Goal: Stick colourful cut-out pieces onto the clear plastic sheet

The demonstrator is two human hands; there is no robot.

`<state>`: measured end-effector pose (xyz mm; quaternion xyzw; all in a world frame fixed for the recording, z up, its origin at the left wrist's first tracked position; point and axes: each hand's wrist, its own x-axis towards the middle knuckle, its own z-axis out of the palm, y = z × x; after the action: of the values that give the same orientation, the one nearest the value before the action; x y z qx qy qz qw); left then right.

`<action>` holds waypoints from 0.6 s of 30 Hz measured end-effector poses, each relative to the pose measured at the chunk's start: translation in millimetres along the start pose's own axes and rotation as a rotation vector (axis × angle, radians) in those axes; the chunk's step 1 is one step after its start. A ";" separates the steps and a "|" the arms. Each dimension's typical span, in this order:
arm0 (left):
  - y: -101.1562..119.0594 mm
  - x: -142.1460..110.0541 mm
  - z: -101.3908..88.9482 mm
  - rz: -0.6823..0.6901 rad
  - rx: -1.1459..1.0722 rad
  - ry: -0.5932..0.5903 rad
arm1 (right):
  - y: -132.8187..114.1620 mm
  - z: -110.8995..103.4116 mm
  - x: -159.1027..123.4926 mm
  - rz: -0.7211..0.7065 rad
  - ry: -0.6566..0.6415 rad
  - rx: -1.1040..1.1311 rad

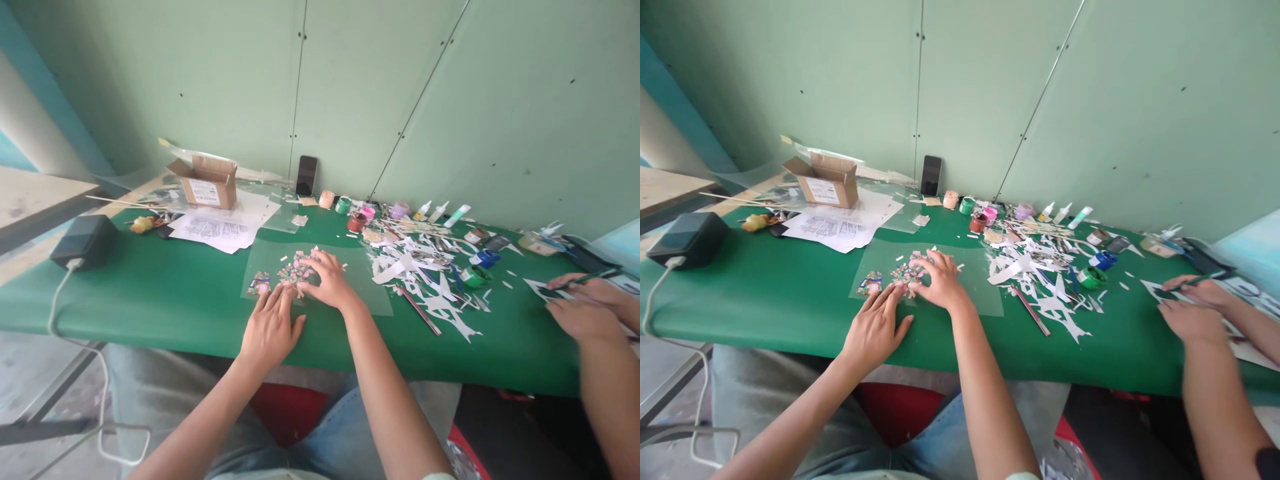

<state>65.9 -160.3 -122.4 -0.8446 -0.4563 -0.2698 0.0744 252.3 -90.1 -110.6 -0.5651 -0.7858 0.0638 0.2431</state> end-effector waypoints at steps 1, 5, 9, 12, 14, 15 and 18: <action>-0.2 -0.1 0.4 -0.001 0.003 0.010 | -1.1 -1.3 -2.6 -0.011 -0.048 -0.007; 0.1 -0.4 1.1 -0.006 -0.011 -0.001 | -2.1 -5.0 -16.4 -0.011 -0.122 -0.015; 1.3 -1.3 0.3 0.010 -0.016 -0.054 | -3.9 -8.7 -15.5 -0.001 -0.052 0.036; 1.6 -2.0 -0.2 0.001 -0.001 -0.081 | -13.8 -10.8 3.3 -0.027 -0.072 0.040; 1.6 -2.2 -0.3 -0.008 -0.004 -0.091 | -23.0 -10.7 19.2 -0.059 -0.145 0.030; 1.5 -2.2 -0.2 -0.009 -0.009 -0.095 | -27.3 -10.2 26.2 -0.065 -0.181 0.024; 1.6 -2.2 -0.3 -0.007 -0.016 -0.100 | -35.8 -7.7 39.5 -0.042 -0.232 0.005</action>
<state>66.1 -163.0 -123.1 -0.8561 -0.4602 -0.2312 0.0440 215.5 -67.8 -78.3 -0.5366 -0.8202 0.1258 0.1531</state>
